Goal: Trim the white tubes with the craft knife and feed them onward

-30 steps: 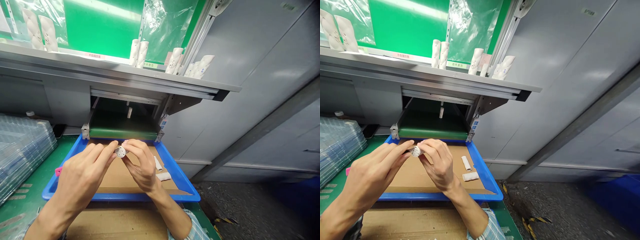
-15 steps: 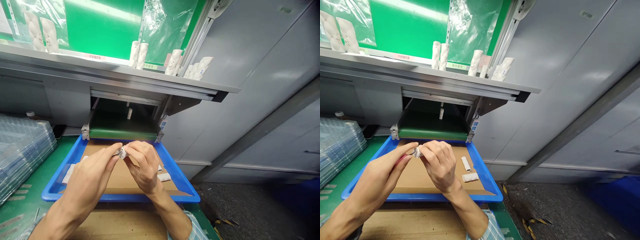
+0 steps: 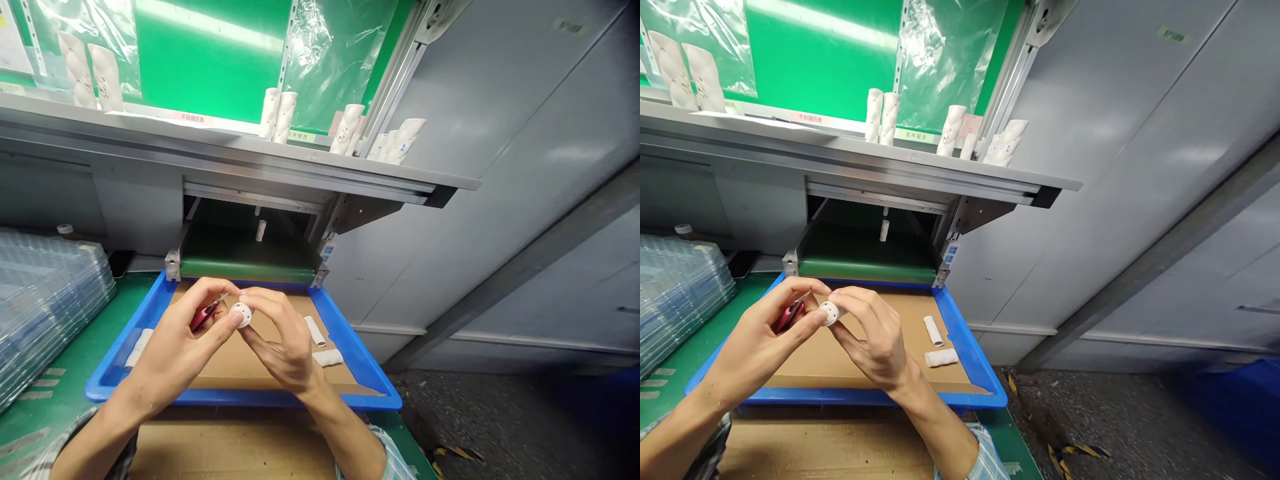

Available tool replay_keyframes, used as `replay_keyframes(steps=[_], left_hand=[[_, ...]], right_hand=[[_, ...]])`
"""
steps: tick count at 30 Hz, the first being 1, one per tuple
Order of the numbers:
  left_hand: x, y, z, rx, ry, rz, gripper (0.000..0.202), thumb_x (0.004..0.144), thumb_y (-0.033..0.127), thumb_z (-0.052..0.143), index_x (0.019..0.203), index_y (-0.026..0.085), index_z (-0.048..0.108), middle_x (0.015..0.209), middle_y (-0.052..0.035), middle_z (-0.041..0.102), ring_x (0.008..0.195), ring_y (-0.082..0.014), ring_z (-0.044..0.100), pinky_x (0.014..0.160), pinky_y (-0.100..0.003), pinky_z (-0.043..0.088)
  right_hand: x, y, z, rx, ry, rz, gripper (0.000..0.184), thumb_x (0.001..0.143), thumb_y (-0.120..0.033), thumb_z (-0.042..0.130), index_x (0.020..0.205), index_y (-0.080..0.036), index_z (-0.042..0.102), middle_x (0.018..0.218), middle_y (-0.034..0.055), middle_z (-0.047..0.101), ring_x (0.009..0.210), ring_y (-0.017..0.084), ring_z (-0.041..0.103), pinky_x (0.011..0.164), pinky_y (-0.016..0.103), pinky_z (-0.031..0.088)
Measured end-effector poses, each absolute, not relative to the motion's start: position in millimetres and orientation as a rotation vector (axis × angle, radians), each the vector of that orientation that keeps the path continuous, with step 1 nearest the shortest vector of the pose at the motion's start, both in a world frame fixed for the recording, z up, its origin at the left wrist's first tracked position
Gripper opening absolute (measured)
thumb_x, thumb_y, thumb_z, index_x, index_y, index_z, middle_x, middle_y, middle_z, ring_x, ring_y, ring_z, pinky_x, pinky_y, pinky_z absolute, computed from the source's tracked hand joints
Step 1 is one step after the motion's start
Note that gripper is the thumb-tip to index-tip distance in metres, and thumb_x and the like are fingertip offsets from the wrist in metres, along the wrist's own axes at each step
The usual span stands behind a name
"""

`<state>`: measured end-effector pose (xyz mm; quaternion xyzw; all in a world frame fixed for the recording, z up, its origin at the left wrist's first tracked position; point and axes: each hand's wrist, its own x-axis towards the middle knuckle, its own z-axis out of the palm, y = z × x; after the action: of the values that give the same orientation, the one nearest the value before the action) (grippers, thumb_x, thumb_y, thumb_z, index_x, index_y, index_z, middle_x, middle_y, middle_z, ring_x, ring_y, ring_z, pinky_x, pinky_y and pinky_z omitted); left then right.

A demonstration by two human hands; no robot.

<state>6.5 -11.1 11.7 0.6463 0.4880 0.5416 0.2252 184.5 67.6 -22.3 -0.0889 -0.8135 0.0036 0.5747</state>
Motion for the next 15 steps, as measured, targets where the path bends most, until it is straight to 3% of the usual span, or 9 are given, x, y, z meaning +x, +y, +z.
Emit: replay_keyframes(steps=[4, 6, 12, 15], left_hand=[[2, -6, 14, 1.697, 1.301, 1.487, 0.023, 0.105, 0.042, 0.059, 0.095, 0.021, 0.065, 0.064, 0.0062, 0.053, 0.056, -0.0107, 0.045, 0.052, -0.023, 0.04], [1, -6, 15, 1.688, 1.294, 1.503, 0.025, 0.107, 0.041, 0.054, 0.098, 0.021, 0.066, 0.06, 0.0073, 0.05, 0.052, -0.0107, 0.041, 0.05, -0.023, 0.037], [1, -12, 14, 1.761, 1.272, 1.472, 0.019, 0.102, 0.041, 0.066, 0.108, 0.023, 0.072, 0.07, 0.0048, 0.058, 0.062, -0.0112, 0.052, 0.055, -0.022, 0.043], [1, -17, 13, 1.779, 1.296, 1.542, 0.017, 0.105, 0.035, 0.061, 0.115, 0.025, 0.071, 0.071, 0.0047, 0.06, 0.062, -0.0113, 0.055, 0.057, -0.023, 0.045]], right_hand=[[183, 65, -23, -0.096, -1.973, 0.05, 0.036, 0.104, -0.009, 0.071, 0.137, -0.021, 0.066, 0.123, 0.0096, 0.081, 0.117, 0.023, 0.079, 0.106, 0.039, 0.068], [183, 64, -23, -0.102, -1.973, 0.105, 0.035, 0.104, -0.01, 0.071, 0.136, -0.021, 0.067, 0.122, 0.0096, 0.08, 0.117, 0.022, 0.079, 0.104, 0.037, 0.069], [184, 65, -22, -0.142, -1.96, 0.164, 0.038, 0.101, -0.009, 0.074, 0.137, -0.021, 0.067, 0.125, 0.0119, 0.079, 0.116, 0.022, 0.079, 0.101, 0.035, 0.068], [186, 60, -20, -0.109, -1.938, 0.195, 0.035, 0.102, -0.012, 0.074, 0.136, -0.019, 0.067, 0.121, 0.012, 0.08, 0.113, 0.022, 0.08, 0.099, 0.033, 0.069]])
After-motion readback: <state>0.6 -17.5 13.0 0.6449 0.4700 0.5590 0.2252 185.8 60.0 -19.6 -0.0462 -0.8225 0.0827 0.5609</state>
